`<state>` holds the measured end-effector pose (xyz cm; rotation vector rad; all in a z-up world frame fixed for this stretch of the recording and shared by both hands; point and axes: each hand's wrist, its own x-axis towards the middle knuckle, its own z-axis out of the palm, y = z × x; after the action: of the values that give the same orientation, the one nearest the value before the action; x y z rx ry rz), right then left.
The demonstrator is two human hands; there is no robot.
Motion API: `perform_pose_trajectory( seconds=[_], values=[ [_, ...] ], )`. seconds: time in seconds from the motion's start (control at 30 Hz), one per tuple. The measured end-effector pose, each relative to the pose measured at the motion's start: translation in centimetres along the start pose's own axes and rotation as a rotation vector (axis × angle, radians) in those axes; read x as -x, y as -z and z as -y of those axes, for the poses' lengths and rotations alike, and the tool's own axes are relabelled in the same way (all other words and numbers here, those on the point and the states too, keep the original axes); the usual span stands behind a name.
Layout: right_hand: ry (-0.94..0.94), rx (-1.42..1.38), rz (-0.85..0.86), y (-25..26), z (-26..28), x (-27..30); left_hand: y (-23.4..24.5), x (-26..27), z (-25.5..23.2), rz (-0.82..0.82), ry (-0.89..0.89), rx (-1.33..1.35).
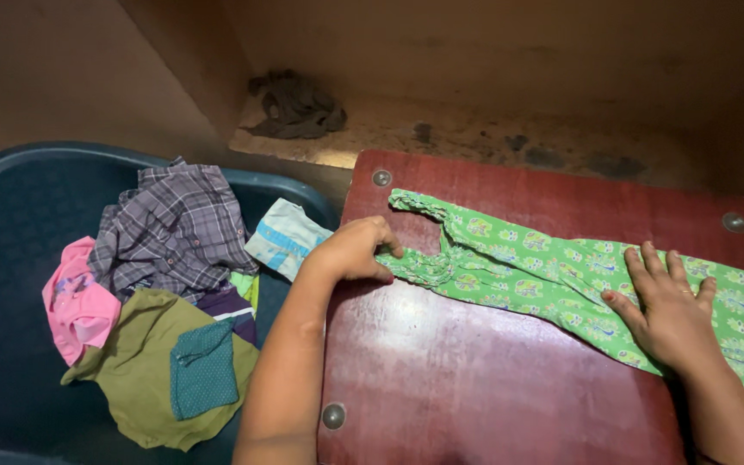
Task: The person folds several pieces of clothing on a red table, including a patterned cloth, green pants, and a pink shirt. Each item is smoothed, folded into a compact shape, and placed on a shelf above the table.
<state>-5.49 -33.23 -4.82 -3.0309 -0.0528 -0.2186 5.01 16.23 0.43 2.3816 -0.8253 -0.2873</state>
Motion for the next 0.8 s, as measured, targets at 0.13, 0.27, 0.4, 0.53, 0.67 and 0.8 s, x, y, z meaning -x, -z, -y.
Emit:
perform_pose_trajectory(
  seconds=[0.13, 0.27, 0.4, 0.53, 0.67, 0.8],
  values=[
    [-0.006, 0.002, 0.013, 0.1, 0.1, -0.1, 1.0, 0.4, -1.4, 0.023, 0.063, 0.022],
    [-0.009, 0.005, 0.015, 0.1, 0.1, -0.1, 1.1, 0.4, -1.5, 0.03, 0.073, 0.028],
    [-0.005, -0.002, 0.012, 0.1, 0.1, -0.1, 0.6, 0.1, -0.8, 0.005, 0.042, -0.012],
    [0.001, 0.0, 0.006, 0.0, 0.0, -0.1, 0.2, 0.2, -0.3, -0.009, 0.09, -0.123],
    [0.0, -0.004, 0.005, 0.0, 0.0, -0.1, 0.3, 0.3, -0.3, -0.029, 0.174, -0.111],
    [-0.001, -0.023, 0.009, 0.4, 0.3, -0.1, 0.5, 0.2, 0.6, -0.036, 0.136, -0.054]
  ],
)
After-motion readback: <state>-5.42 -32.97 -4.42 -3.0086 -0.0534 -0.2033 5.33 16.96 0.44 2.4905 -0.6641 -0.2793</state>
